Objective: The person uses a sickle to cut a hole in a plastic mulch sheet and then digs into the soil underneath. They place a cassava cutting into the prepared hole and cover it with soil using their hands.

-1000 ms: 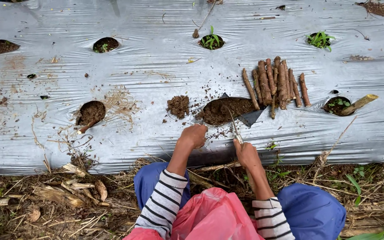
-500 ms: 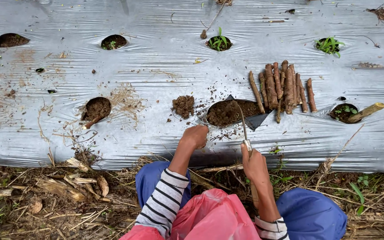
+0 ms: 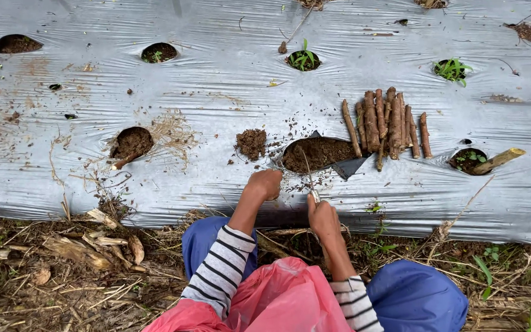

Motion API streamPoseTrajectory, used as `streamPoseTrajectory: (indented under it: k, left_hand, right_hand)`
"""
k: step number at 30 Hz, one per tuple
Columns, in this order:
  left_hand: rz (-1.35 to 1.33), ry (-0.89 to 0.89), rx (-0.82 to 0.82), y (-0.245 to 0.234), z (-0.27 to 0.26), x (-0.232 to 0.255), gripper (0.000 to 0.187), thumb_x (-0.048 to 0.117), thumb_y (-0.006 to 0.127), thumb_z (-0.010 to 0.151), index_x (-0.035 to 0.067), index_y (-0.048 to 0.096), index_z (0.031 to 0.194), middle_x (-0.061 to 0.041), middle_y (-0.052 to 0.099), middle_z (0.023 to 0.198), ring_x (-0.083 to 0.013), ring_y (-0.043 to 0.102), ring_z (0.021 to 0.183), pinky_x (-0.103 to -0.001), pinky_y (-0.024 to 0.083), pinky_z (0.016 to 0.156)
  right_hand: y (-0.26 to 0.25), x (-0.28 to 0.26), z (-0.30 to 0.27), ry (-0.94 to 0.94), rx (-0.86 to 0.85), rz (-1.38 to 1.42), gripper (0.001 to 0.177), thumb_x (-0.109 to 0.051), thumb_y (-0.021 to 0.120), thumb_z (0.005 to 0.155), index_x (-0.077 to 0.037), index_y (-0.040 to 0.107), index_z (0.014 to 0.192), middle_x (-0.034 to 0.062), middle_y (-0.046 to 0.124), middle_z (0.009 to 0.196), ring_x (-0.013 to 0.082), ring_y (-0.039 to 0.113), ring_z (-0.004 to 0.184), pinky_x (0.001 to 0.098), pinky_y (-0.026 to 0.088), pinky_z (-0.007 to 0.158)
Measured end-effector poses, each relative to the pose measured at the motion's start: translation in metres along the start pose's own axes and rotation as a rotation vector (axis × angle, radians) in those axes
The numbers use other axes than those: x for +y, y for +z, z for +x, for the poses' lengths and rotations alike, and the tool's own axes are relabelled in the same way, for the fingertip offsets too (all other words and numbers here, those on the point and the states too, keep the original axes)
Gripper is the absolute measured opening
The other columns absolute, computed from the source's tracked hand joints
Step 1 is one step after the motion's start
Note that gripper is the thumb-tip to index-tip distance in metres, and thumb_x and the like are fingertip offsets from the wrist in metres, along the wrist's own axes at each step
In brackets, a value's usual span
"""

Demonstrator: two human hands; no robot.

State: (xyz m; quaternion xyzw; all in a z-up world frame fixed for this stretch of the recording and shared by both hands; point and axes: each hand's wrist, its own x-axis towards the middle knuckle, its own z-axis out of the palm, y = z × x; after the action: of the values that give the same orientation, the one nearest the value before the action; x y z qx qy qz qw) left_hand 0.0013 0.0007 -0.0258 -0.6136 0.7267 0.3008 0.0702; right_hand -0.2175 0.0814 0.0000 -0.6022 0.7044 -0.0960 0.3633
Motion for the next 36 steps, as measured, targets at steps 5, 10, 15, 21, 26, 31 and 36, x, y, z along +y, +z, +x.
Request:
streamPoseTrajectory:
  k: [5, 10, 15, 21, 26, 31, 36]
  left_hand:
    - [-0.051, 0.016, -0.004, -0.003, -0.006, -0.002, 0.030, 0.016, 0.075, 0.084, -0.002, 0.076, 0.108, -0.028, 0.076, 0.107, -0.0490, 0.073, 0.101, -0.065, 0.058, 0.083]
    - [0.006, -0.024, 0.018, -0.008, -0.011, 0.000, 0.023, 0.012, 0.074, 0.081, 0.001, 0.079, 0.101, -0.023, 0.078, 0.100, -0.0458, 0.076, 0.094, -0.062, 0.060, 0.078]
    - [-0.084, -0.018, -0.005, 0.003, -0.009, -0.004, 0.032, 0.010, 0.071, 0.086, -0.004, 0.075, 0.114, -0.028, 0.076, 0.110, -0.0493, 0.072, 0.103, -0.063, 0.058, 0.086]
    - [-0.015, -0.038, 0.022, -0.002, -0.005, -0.006, 0.026, 0.011, 0.073, 0.084, -0.002, 0.078, 0.106, -0.024, 0.078, 0.101, -0.0478, 0.074, 0.095, -0.063, 0.060, 0.078]
    - [-0.063, -0.012, 0.010, -0.001, -0.008, -0.006, 0.028, 0.013, 0.071, 0.085, -0.004, 0.076, 0.108, -0.026, 0.077, 0.106, -0.0489, 0.073, 0.098, -0.066, 0.058, 0.080]
    - [-0.002, -0.025, 0.032, -0.001, -0.011, -0.003, 0.025, 0.010, 0.074, 0.085, -0.004, 0.077, 0.106, -0.026, 0.077, 0.100, -0.0484, 0.074, 0.093, -0.064, 0.059, 0.077]
    - [-0.067, -0.002, 0.024, -0.009, -0.025, 0.009, 0.029, 0.012, 0.072, 0.086, -0.003, 0.076, 0.111, -0.026, 0.077, 0.109, -0.0473, 0.074, 0.099, -0.066, 0.059, 0.081]
  right_hand:
    - [-0.052, -0.021, -0.041, 0.008, 0.037, 0.004, 0.079, -0.066, 0.037, 0.104, 0.005, 0.070, 0.095, 0.0371, 0.071, 0.091, 0.0565, 0.071, 0.094, 0.0631, 0.053, 0.073]
    - [-0.041, -0.038, -0.056, 0.018, 0.013, -0.012, 0.068, -0.057, 0.036, 0.110, 0.002, 0.069, 0.103, 0.0300, 0.073, 0.088, 0.0439, 0.074, 0.083, 0.0524, 0.057, 0.072]
    - [-0.061, -0.038, -0.063, -0.012, -0.001, -0.040, 0.076, -0.060, 0.035, 0.108, 0.008, 0.069, 0.107, 0.0357, 0.072, 0.092, 0.0507, 0.074, 0.089, 0.0571, 0.052, 0.070]
    - [-0.016, -0.015, -0.036, 0.025, -0.033, -0.153, 0.079, -0.073, 0.039, 0.100, -0.002, 0.071, 0.104, 0.0275, 0.074, 0.091, 0.0485, 0.074, 0.092, 0.0602, 0.054, 0.075]
    - [-0.060, -0.028, -0.058, 0.016, 0.001, -0.021, 0.076, -0.065, 0.038, 0.105, 0.004, 0.071, 0.100, 0.0324, 0.072, 0.086, 0.0519, 0.073, 0.087, 0.0590, 0.050, 0.071]
    - [-0.058, -0.027, -0.061, -0.003, 0.070, -0.015, 0.069, -0.058, 0.039, 0.109, 0.005, 0.067, 0.099, 0.0327, 0.071, 0.082, 0.0498, 0.073, 0.080, 0.0579, 0.046, 0.065]
    - [-0.044, 0.030, -0.008, -0.022, -0.020, -0.008, 0.068, -0.061, 0.046, 0.106, 0.001, 0.071, 0.093, 0.0294, 0.072, 0.079, 0.0487, 0.073, 0.081, 0.0571, 0.051, 0.068]
